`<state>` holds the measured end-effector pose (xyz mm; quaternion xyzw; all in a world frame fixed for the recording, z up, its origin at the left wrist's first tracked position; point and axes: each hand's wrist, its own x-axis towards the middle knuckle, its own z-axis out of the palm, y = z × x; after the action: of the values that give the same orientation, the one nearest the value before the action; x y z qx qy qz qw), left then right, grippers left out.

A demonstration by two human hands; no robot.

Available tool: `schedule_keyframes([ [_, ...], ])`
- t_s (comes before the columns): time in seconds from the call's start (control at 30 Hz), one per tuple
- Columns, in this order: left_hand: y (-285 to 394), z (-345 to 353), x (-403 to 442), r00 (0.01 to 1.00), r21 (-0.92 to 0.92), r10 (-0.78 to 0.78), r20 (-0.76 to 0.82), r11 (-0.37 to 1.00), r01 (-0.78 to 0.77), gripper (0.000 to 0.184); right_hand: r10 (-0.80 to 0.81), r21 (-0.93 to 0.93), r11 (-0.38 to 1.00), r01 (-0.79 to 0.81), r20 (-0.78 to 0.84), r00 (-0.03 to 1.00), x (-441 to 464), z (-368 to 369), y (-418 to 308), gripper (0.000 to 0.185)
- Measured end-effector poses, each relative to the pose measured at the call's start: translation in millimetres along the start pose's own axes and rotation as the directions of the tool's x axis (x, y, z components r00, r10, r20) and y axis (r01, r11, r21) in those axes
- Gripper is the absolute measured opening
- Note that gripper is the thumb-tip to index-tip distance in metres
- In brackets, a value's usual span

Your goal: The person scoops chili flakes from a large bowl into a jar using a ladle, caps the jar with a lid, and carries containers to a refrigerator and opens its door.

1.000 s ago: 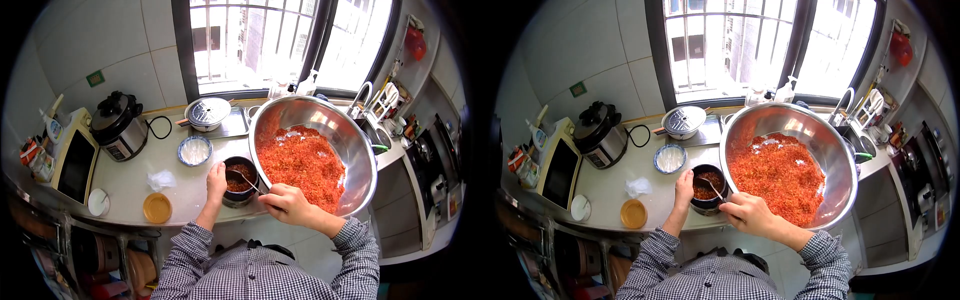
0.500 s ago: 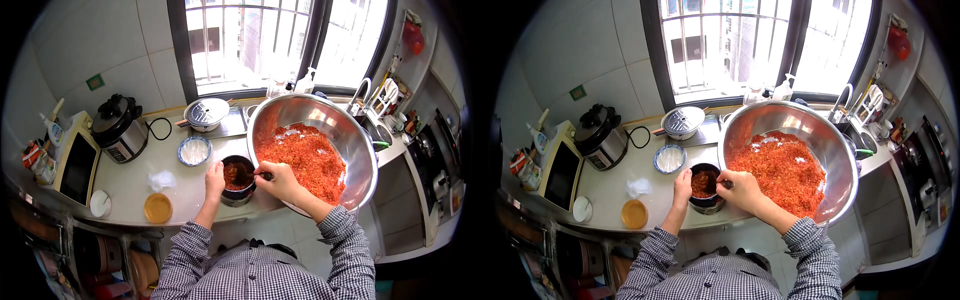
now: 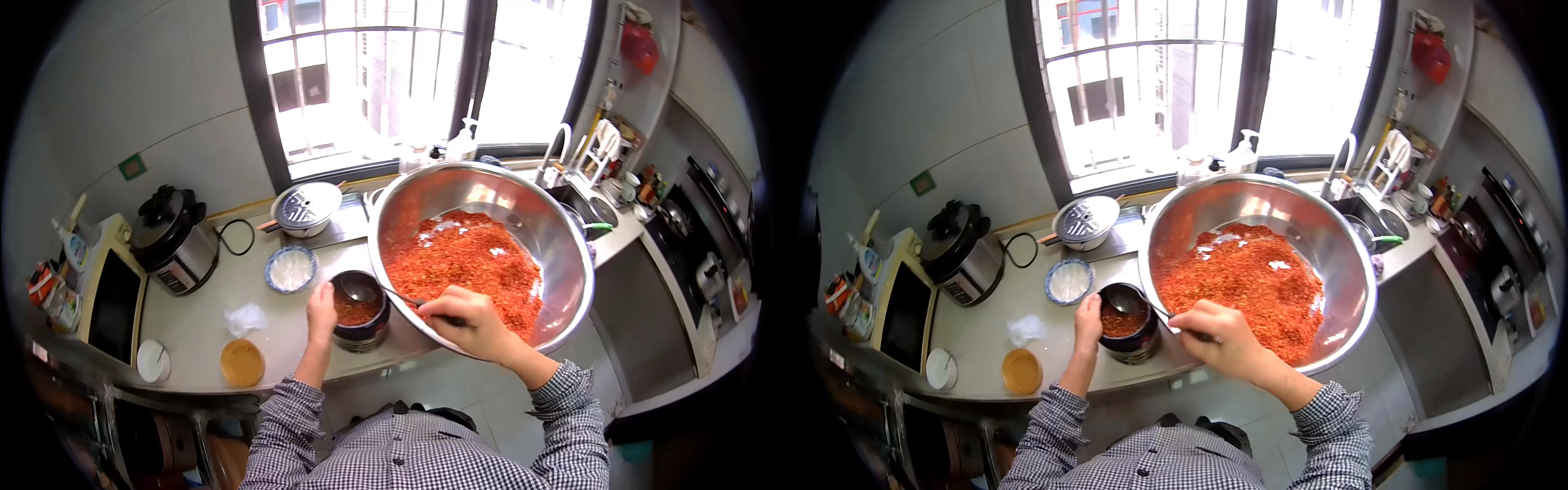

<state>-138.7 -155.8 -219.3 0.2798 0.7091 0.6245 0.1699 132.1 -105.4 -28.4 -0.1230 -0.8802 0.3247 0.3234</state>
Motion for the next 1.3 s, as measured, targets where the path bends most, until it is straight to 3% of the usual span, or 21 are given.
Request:
schedule_keyframes([
  [0.07,0.9,-0.5,-0.1,1.000,0.019,0.008,-0.006,1.000,-0.007,0.033,0.066,0.065,0.996,-0.056,-0.159,0.985,-9.7,-17.3,6.3,0.017],
  [0.13,5.9,-2.1,-1.5,0.999,0.051,0.029,-0.016,0.998,-0.028,0.035,0.237,0.178,0.965,-0.191,-0.289,0.928,-25.5,-33.8,4.1,0.015],
  [0.23,16.0,-2.4,-5.8,1.000,0.065,0.003,-0.026,0.998,-0.001,0.035,0.238,-0.105,0.949,-0.297,-0.378,0.895,-56.3,-50.8,22.3,0.012],
  [0.3,17.8,-2.5,-5.9,0.999,0.058,-0.014,-0.029,0.998,0.015,0.035,0.231,-0.355,0.853,-0.383,-0.401,0.886,-83.2,-55.7,39.0,0.010],
  [0.4,25.1,-2.8,-8.5,0.999,0.003,-0.048,0.002,0.999,0.048,0.036,0.319,-0.441,0.743,-0.504,-0.428,0.845,-112.8,-60.8,44.7,0.009],
  [0.57,33.6,-3.4,-11.9,0.999,0.026,-0.048,0.002,0.998,0.048,0.037,0.587,0.036,0.767,-0.641,-0.443,0.677,-123.3,-49.6,39.9,0.008],
  [0.67,19.3,-3.1,-6.7,1.000,0.006,-0.019,-0.005,1.000,0.019,0.037,0.775,0.517,0.632,-0.577,-0.403,0.488,-125.6,-47.5,65.8,0.006],
  [0.7,17.6,-3.3,-5.0,1.000,0.011,-0.011,0.001,1.000,0.011,0.037,0.817,0.590,0.576,-0.566,-0.387,0.428,-121.3,-51.2,65.8,0.005],
  [0.8,19.0,-4.5,-4.6,1.000,0.018,0.003,0.023,1.000,-0.004,0.036,0.847,0.677,0.532,-0.508,-0.416,0.332,-119.8,-54.5,76.1,0.003],
  [0.93,27.9,-3.8,-10.7,0.999,-0.012,-0.018,0.028,1.000,0.019,0.035,0.860,0.724,0.511,-0.464,-0.417,0.295,-112.7,-60.1,79.4,0.004],
  [0.97,27.1,-3.7,-9.7,0.999,-0.029,-0.026,0.020,0.999,0.026,0.035,0.855,0.758,0.513,-0.403,-0.411,0.315,-112.2,-59.8,83.7,0.004],
  [1.3,16.5,-3.4,-6.7,1.000,0.017,0.025,0.010,1.000,-0.025,0.035,0.835,0.705,0.547,-0.451,-0.423,0.351,-87.5,-58.5,73.4,0.005],
])
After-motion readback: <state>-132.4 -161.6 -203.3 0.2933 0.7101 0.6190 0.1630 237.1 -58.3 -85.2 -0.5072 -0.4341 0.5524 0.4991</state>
